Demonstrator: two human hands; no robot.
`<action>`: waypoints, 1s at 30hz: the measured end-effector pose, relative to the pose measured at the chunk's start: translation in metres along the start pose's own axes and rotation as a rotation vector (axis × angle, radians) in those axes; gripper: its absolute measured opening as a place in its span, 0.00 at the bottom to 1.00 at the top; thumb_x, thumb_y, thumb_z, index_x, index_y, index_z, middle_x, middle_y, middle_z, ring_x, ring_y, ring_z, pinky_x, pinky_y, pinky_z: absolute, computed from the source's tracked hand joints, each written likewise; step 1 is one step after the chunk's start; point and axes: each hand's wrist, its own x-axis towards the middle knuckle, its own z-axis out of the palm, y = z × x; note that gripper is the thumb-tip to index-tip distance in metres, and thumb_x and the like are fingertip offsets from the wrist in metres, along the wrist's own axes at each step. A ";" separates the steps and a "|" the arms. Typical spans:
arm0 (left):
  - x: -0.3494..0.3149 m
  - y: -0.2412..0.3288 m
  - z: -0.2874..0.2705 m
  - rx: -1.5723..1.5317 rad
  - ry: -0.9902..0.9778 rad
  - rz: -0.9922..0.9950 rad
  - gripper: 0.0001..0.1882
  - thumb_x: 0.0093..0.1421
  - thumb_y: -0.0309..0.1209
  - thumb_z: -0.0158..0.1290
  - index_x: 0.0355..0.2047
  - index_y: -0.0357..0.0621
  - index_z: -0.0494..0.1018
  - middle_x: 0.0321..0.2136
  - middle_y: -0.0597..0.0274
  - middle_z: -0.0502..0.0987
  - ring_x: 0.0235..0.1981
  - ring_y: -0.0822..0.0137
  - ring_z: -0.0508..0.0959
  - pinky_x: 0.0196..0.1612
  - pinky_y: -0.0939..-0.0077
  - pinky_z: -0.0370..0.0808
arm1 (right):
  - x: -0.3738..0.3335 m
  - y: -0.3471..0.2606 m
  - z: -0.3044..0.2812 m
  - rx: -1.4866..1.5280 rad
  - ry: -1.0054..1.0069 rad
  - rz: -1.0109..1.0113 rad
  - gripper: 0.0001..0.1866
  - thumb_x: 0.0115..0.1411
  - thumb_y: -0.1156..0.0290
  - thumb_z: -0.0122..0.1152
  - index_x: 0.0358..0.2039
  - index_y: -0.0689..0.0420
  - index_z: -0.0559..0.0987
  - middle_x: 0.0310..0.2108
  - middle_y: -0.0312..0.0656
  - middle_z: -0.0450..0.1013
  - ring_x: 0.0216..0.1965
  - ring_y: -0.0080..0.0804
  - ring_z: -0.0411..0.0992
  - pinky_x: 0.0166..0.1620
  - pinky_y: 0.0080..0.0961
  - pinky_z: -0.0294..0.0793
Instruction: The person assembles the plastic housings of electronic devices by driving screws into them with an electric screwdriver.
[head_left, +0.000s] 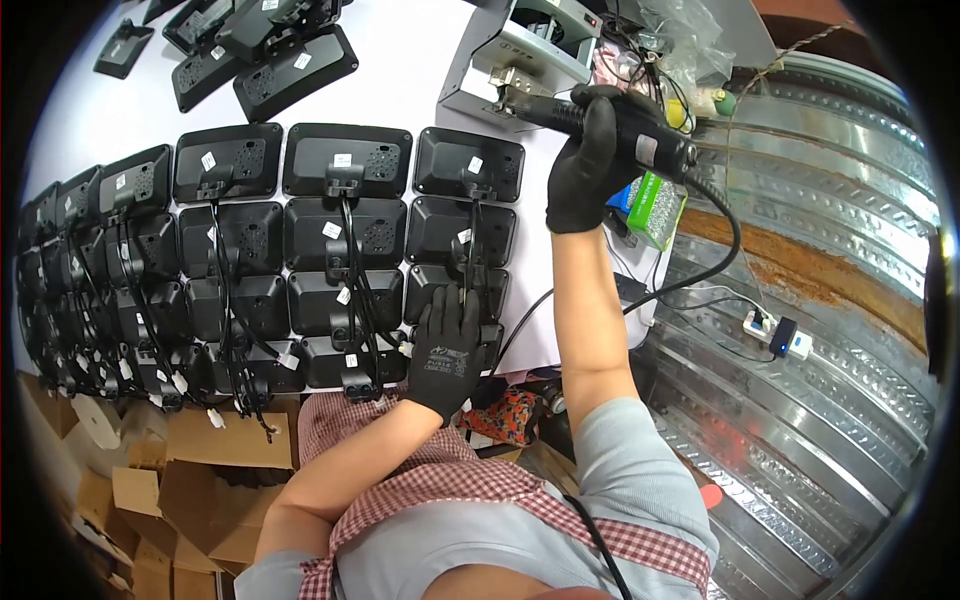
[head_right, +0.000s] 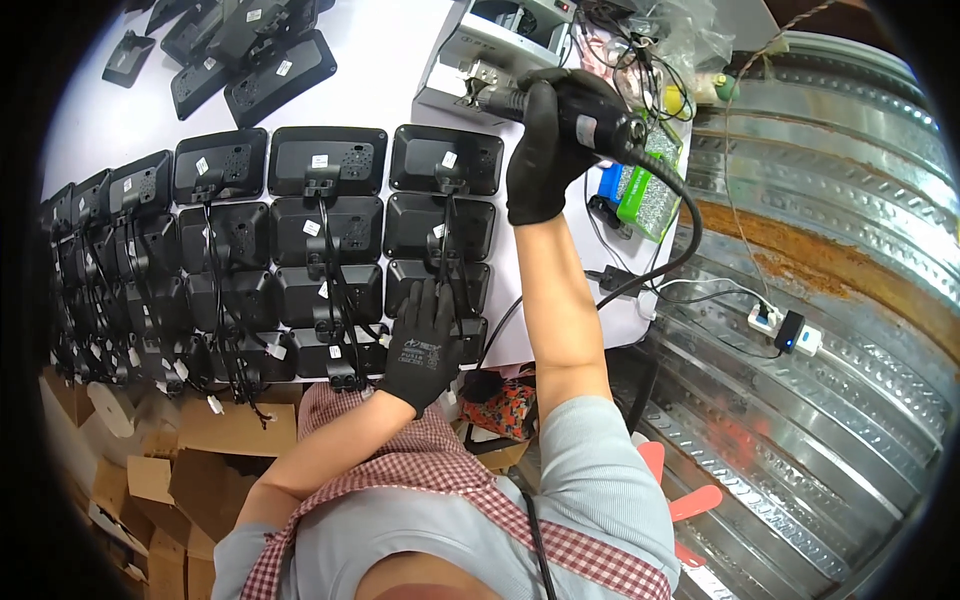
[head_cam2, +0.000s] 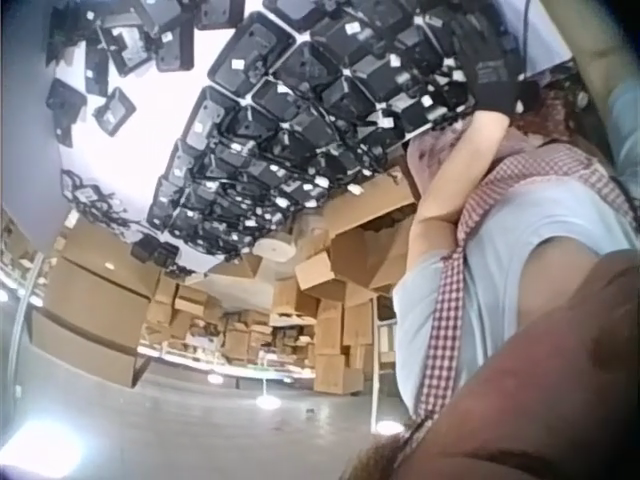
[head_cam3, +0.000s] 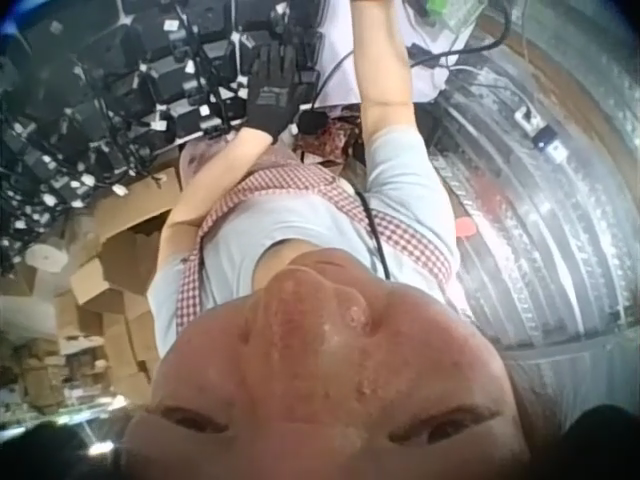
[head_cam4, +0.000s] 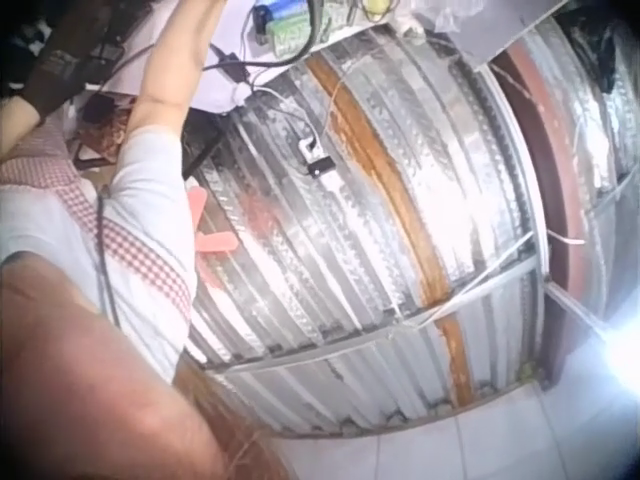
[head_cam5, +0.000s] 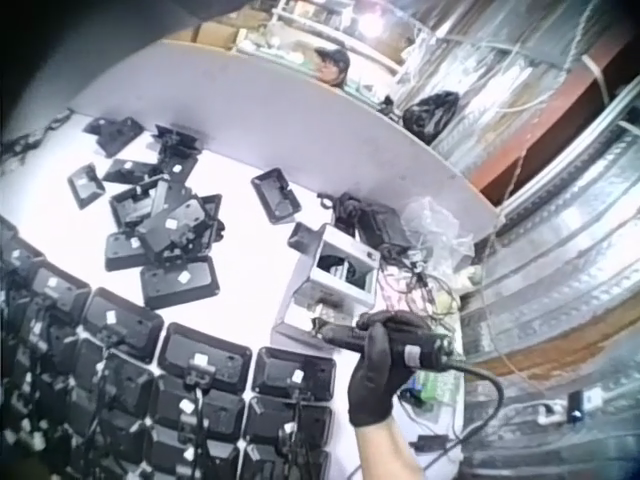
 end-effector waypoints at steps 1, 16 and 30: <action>0.001 0.000 -0.001 -0.002 -0.003 -0.006 0.42 0.55 0.38 0.54 0.66 0.32 0.53 0.64 0.33 0.56 0.67 0.41 0.54 0.67 0.51 0.52 | 0.001 -0.004 0.004 -0.039 -0.075 0.043 0.16 0.58 0.78 0.59 0.46 0.57 0.68 0.35 0.44 0.75 0.36 0.32 0.76 0.47 0.33 0.78; 0.001 -0.005 0.002 -0.026 0.058 0.034 0.42 0.55 0.37 0.53 0.66 0.31 0.51 0.63 0.31 0.55 0.66 0.36 0.55 0.67 0.47 0.53 | -0.001 -0.003 0.001 -0.097 -0.035 -0.056 0.17 0.55 0.76 0.62 0.44 0.61 0.69 0.33 0.44 0.74 0.35 0.32 0.76 0.45 0.30 0.77; -0.003 -0.001 0.006 -0.048 0.100 0.025 0.41 0.57 0.40 0.53 0.66 0.34 0.53 0.63 0.31 0.56 0.66 0.40 0.57 0.67 0.50 0.53 | -0.002 0.023 0.007 -0.104 -0.408 0.098 0.07 0.59 0.64 0.60 0.34 0.52 0.75 0.30 0.35 0.72 0.37 0.32 0.74 0.41 0.37 0.74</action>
